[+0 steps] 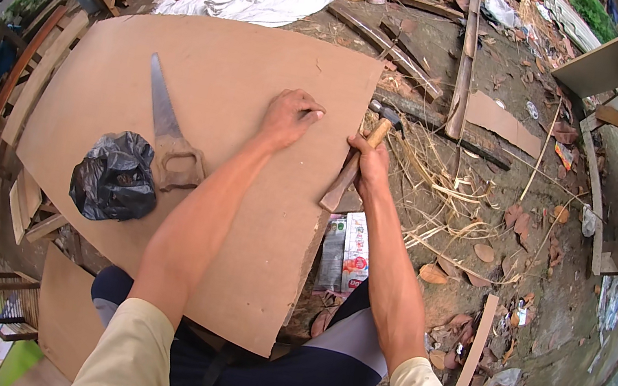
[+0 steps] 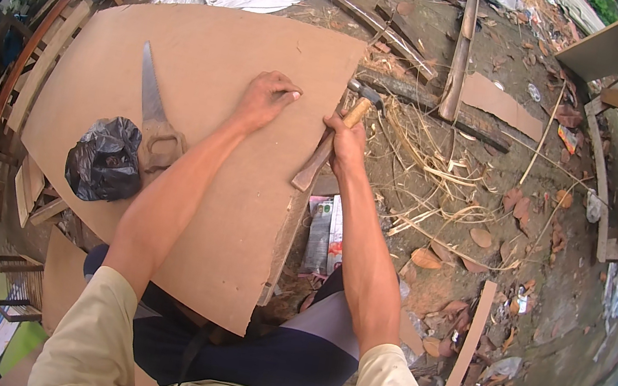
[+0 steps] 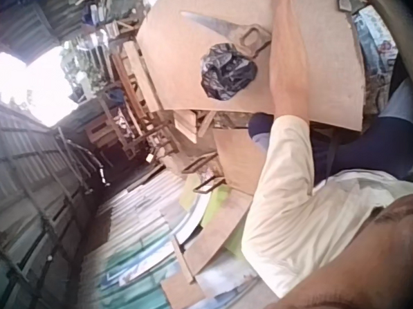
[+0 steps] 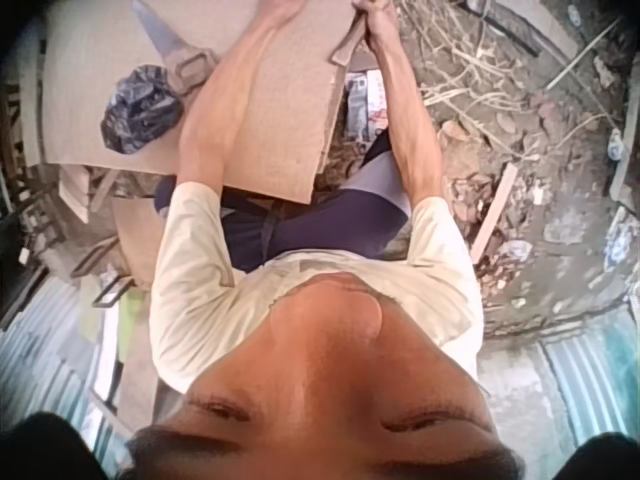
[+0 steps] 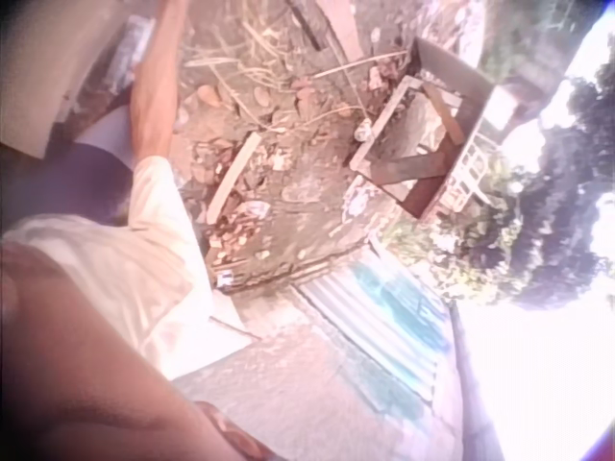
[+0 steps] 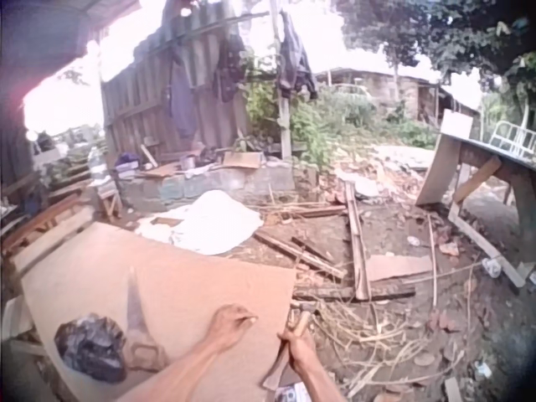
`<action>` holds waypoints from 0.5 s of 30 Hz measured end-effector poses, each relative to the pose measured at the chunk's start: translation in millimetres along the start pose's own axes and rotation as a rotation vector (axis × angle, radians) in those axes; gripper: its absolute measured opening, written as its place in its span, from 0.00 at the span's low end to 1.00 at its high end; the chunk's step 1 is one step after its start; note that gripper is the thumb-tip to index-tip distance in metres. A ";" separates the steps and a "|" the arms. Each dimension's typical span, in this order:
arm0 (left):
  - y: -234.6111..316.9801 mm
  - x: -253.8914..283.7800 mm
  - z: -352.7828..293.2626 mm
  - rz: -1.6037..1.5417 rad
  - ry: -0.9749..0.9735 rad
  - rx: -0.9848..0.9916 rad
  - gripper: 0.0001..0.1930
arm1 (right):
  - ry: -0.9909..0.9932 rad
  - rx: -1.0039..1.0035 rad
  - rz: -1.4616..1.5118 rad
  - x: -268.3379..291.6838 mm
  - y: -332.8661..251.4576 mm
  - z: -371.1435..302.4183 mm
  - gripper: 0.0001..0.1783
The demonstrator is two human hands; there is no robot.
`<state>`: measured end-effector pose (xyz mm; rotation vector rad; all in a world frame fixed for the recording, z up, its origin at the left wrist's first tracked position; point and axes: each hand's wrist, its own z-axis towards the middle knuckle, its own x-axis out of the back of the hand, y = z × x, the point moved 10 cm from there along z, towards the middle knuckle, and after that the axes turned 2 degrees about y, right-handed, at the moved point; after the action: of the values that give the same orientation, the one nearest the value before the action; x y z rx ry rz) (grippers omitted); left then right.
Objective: The person sits on the ground and repeatedly hammers nails into a large sheet of plywood. They pick nails from a black plastic bag, place them on the board, and drive them in with a hammer. A hand saw rests on the plywood nearby.
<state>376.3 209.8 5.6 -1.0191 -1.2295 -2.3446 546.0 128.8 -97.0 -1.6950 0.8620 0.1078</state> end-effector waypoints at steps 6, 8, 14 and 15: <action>1.2 1.1 -0.2 -0.022 0.057 0.002 0.07 | 0.203 0.217 -0.498 17.3 -33.8 -11.1 0.15; 3.0 -0.1 3.0 -0.004 0.060 -0.003 0.07 | 0.332 0.344 -0.748 22.8 -57.6 -23.3 0.18; -2.5 0.0 -10.7 0.004 0.064 0.046 0.08 | 0.078 0.484 -1.016 -33.4 -103.9 -77.3 0.22; -1.2 -1.3 -10.5 -0.004 0.060 0.051 0.08 | 0.046 0.457 -1.087 -41.1 -102.1 -81.3 0.22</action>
<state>371.8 202.0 0.0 -0.9245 -1.2631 -2.3166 547.0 83.2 32.0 -1.5139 -0.0971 -0.8030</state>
